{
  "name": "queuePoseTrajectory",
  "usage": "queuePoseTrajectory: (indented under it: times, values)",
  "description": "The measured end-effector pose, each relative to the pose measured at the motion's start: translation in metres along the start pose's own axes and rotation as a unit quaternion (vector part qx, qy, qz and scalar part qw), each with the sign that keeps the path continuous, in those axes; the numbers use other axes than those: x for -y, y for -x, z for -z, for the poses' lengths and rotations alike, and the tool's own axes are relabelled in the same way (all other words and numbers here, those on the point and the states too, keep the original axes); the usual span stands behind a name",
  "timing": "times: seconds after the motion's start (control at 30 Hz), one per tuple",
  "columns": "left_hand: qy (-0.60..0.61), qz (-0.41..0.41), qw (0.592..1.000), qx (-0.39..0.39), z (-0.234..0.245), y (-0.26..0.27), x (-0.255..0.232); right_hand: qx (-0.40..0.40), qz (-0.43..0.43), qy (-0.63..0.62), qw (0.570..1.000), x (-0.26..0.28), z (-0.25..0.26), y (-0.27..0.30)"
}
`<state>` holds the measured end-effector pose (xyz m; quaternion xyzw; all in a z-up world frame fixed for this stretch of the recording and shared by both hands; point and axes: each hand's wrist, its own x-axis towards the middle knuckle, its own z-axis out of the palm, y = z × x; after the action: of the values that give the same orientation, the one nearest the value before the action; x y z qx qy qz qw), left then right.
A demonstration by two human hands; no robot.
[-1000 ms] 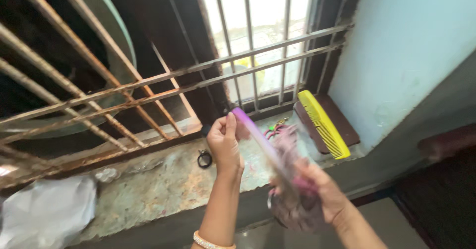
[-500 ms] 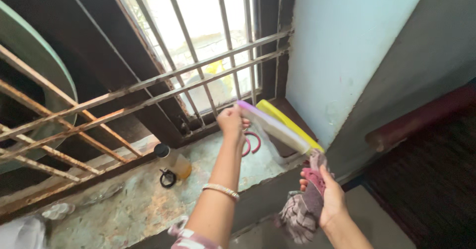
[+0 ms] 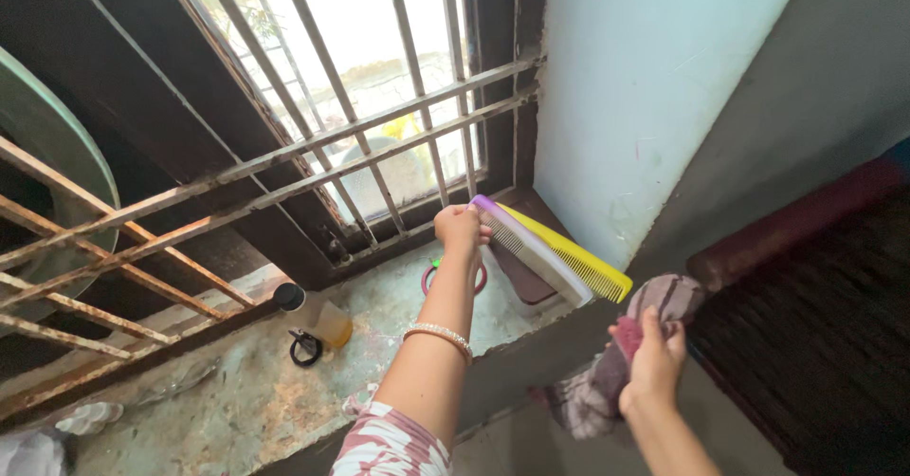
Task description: The person sweeps the floor with a broom and then wipes a window sill with a cloth. They pick up and wipe various items on the sill, including a plastic container, combs, and bottles, before placing them back. The person then walks to a door and hangs the cloth on a hook.
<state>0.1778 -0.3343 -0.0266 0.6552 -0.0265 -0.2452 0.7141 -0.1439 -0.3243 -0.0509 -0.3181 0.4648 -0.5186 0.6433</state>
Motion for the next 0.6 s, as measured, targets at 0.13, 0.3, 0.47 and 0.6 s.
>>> queuePoseTrajectory:
  times: [0.13,0.3,0.47,0.6]
  values:
    - [0.012,-0.012,1.000,0.006,0.011,0.008,-0.007,0.043,-0.063,0.024,0.997,0.006,0.003,-0.016]
    - [0.030,-0.007,0.998,0.052,0.006,0.011,-0.014,0.111,-0.116,0.054,0.986,-0.001,-0.034,0.015]
    - [0.045,-0.052,0.994,0.084,0.010,0.013,-0.014,0.094,-0.076,0.034,0.992,-0.007,-0.041,0.036]
    - [0.042,-0.082,0.992,0.086,0.030,0.019,-0.009,0.060,0.012,0.005,0.998,-0.012,-0.030,0.049]
